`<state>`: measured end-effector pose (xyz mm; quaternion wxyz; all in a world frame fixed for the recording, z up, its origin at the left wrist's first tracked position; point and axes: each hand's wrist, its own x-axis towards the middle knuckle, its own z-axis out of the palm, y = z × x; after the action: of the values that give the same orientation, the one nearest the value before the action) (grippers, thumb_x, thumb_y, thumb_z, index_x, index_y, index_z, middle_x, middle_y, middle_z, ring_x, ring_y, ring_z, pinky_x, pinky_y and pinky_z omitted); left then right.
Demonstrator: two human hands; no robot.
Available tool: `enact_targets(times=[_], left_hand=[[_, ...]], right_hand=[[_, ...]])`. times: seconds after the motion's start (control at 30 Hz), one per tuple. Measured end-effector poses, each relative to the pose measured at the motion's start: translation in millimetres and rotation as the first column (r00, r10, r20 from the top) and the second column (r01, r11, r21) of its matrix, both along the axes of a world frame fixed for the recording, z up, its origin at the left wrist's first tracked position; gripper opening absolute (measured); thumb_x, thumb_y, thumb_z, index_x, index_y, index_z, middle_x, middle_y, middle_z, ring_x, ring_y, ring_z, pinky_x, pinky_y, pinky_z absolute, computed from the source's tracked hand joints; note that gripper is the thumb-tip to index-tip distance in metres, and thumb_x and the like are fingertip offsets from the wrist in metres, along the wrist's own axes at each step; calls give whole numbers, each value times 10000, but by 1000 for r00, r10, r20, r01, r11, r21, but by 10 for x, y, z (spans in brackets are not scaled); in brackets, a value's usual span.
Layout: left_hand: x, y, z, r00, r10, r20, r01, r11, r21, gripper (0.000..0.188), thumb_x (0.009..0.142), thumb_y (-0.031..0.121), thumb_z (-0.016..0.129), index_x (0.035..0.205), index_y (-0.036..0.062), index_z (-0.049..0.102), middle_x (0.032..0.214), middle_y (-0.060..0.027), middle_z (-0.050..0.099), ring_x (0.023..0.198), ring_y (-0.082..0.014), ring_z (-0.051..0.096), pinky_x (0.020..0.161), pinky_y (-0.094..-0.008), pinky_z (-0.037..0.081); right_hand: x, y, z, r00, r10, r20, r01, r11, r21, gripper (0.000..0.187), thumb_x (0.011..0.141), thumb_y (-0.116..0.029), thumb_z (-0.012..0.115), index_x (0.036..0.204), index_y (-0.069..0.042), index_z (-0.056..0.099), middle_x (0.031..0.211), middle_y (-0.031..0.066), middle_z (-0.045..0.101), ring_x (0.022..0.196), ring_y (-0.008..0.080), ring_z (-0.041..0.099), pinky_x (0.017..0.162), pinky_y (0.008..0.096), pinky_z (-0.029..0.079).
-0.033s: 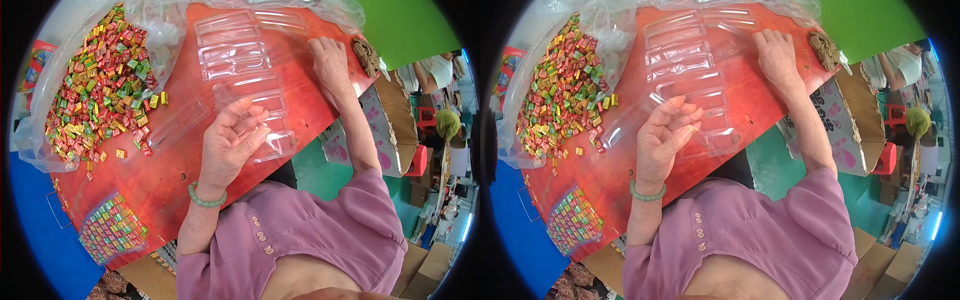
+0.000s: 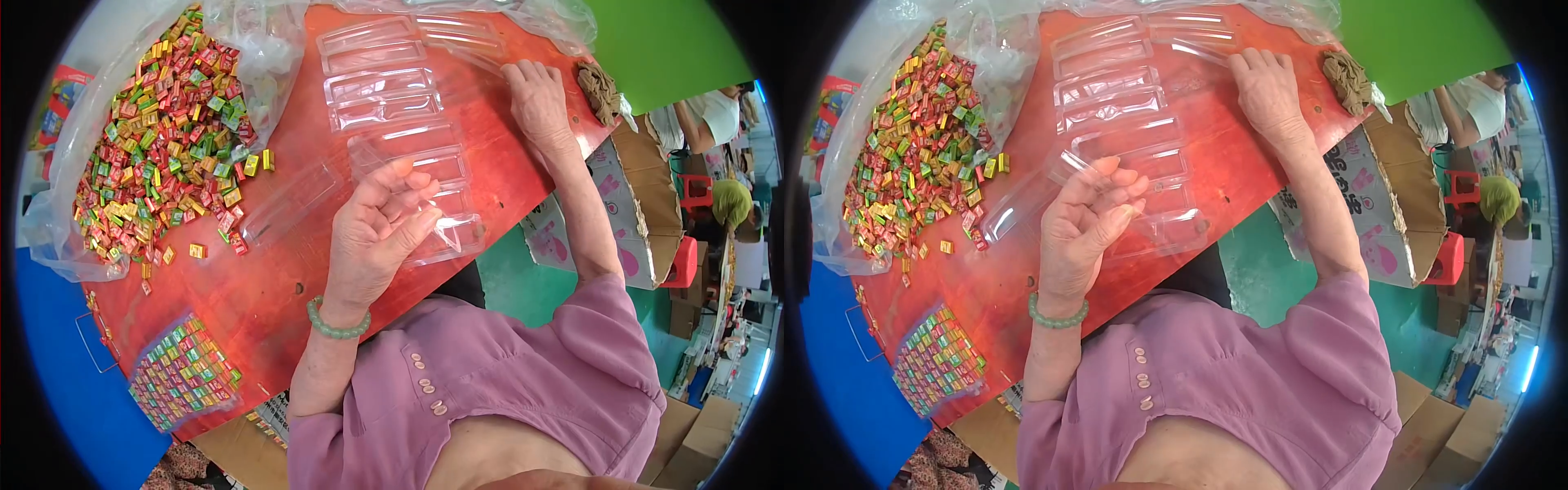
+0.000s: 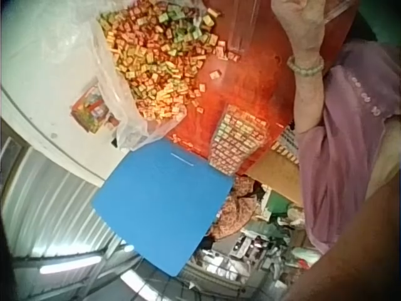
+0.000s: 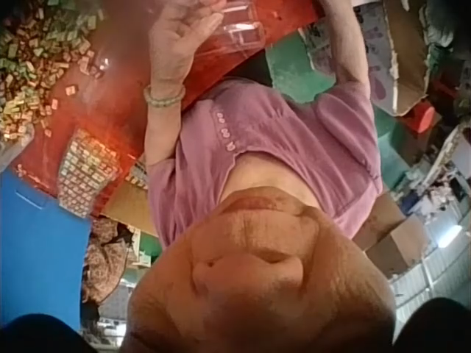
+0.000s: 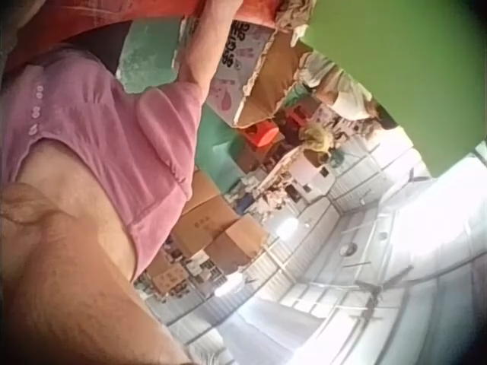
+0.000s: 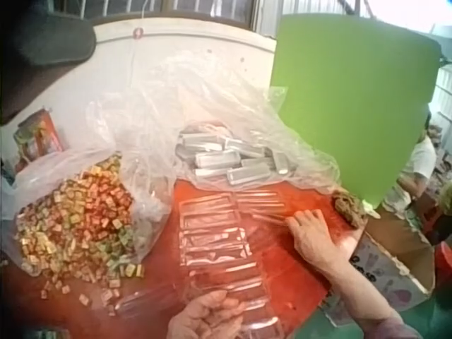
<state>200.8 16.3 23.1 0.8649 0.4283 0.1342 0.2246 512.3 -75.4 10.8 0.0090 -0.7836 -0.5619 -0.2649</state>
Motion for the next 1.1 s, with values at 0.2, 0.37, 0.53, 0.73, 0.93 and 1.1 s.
enact_targets(times=[0.2, 0.37, 0.53, 0.73, 0.93, 1.1], left_hand=[[11, 24, -4, 1000, -15, 15, 16, 997, -74, 499, 892, -76, 658, 1354, -8, 483, 1244, -88, 586, 1213, -233, 590, 1036, -333, 489], [24, 51, -35, 1000, -6, 31, 9, 995, -97, 494, 898, -60, 661, 1356, -19, 481, 1246, -98, 593, 1216, -240, 590, 1030, -324, 498], [1, 68, -32, 997, 52, 54, -41, 983, -180, 498, 899, -45, 668, 1360, -21, 482, 1234, -118, 609, 1196, -222, 601, 993, -304, 531], [44, 32, -66, 997, 73, 32, -73, 997, -24, 506, 879, -51, 692, 1344, -11, 496, 1211, -120, 613, 1166, -210, 611, 979, -315, 542], [51, -7, -48, 996, 89, 18, -90, 995, 33, 475, 874, -54, 697, 1311, -8, 516, 1184, -102, 615, 1126, -186, 619, 943, -293, 539], [7, 26, -70, 997, 56, 48, -59, 996, 63, 382, 891, -30, 688, 1249, -9, 557, 1113, -83, 643, 1065, -157, 642, 893, -264, 544]], right_hand=[[97, 55, -116, 999, 45, 1, -45, 997, -59, 274, 822, -41, 556, 1079, -91, 635, 1002, 69, 613, 969, 264, 590, 862, 394, 431], [20, 106, -33, 998, 39, -39, -41, 997, -64, 241, 878, -84, 577, 1110, -80, 640, 1040, 69, 631, 1006, 272, 593, 862, 399, 431], [-832, -50, 513, 625, 290, -725, -182, 957, 226, 187, 906, -165, 670, 1042, -36, 674, 953, 73, 666, 921, 237, 631, 822, 358, 481], [-1602, -179, 557, 229, 344, -911, -412, 882, 229, 240, 841, -160, 773, 999, -9, 674, 875, 55, 649, 858, 187, 634, 771, 324, 504], [-1656, -264, 414, -365, 101, -925, -138, 977, 161, 79, 936, -93, 681, 951, -19, 662, 876, -21, 621, 815, 67, 565, 723, 256, 474], [-1662, -350, 441, -446, 170, -879, -120, 962, 247, 59, 963, -91, 639, 928, -45, 631, 832, -48, 557, 783, 46, 501, 702, 221, 424]])
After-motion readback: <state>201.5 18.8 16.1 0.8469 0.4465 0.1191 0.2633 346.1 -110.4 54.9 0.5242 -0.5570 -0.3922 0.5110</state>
